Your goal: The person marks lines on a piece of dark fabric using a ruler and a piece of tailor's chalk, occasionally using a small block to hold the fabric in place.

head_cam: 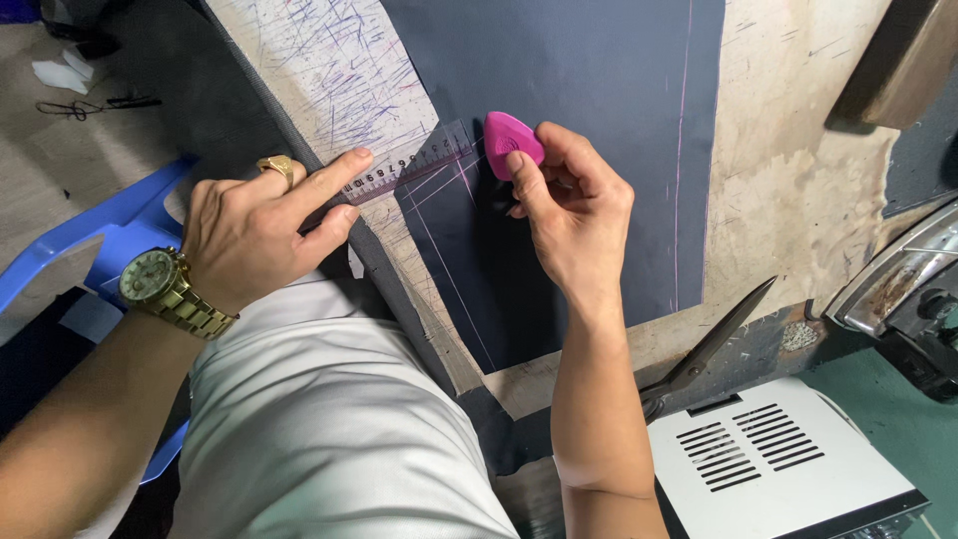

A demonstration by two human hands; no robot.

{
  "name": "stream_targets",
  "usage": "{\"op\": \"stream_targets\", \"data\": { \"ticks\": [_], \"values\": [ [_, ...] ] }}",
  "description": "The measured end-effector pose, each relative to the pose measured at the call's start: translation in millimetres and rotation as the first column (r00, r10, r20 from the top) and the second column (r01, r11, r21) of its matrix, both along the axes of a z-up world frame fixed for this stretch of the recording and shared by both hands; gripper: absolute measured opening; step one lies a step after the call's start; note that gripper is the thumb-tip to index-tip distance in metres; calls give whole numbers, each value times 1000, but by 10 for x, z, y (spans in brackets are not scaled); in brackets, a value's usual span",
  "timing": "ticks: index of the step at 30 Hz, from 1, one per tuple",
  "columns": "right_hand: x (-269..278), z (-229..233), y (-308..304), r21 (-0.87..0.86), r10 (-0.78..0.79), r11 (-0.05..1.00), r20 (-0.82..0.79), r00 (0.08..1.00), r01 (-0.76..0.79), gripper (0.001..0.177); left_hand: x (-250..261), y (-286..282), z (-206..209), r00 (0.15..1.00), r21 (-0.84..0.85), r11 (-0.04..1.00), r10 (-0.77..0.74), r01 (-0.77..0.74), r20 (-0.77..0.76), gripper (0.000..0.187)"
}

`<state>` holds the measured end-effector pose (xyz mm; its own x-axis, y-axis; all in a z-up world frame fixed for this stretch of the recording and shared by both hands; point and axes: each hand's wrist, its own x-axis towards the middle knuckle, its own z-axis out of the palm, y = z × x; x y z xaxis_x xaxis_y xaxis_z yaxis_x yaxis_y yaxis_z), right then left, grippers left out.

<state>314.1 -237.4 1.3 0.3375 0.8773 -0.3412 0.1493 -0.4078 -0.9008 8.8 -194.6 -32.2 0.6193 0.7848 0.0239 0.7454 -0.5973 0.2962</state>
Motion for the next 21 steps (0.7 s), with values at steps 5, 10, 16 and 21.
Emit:
{"op": "stream_targets", "data": {
  "ticks": [5,10,16,21],
  "values": [
    [-22,-56,22,16,24,1000,15,1000,-25,28,19,-1,36,1000,-10,1000,10,-11,-24,49],
    [-40,-12,57,16,30,999,8,1000,-31,28,10,-10,12,1000,1,1000,9,-9,1,48],
    [-46,-18,71,18,32,999,12,999,-33,27,18,-15,21,1000,-40,999,17,-17,11,49],
    [-71,7,102,31,44,999,13,999,-45,23,10,-18,2,999,-35,999,24,-23,26,48]
  ]
}}
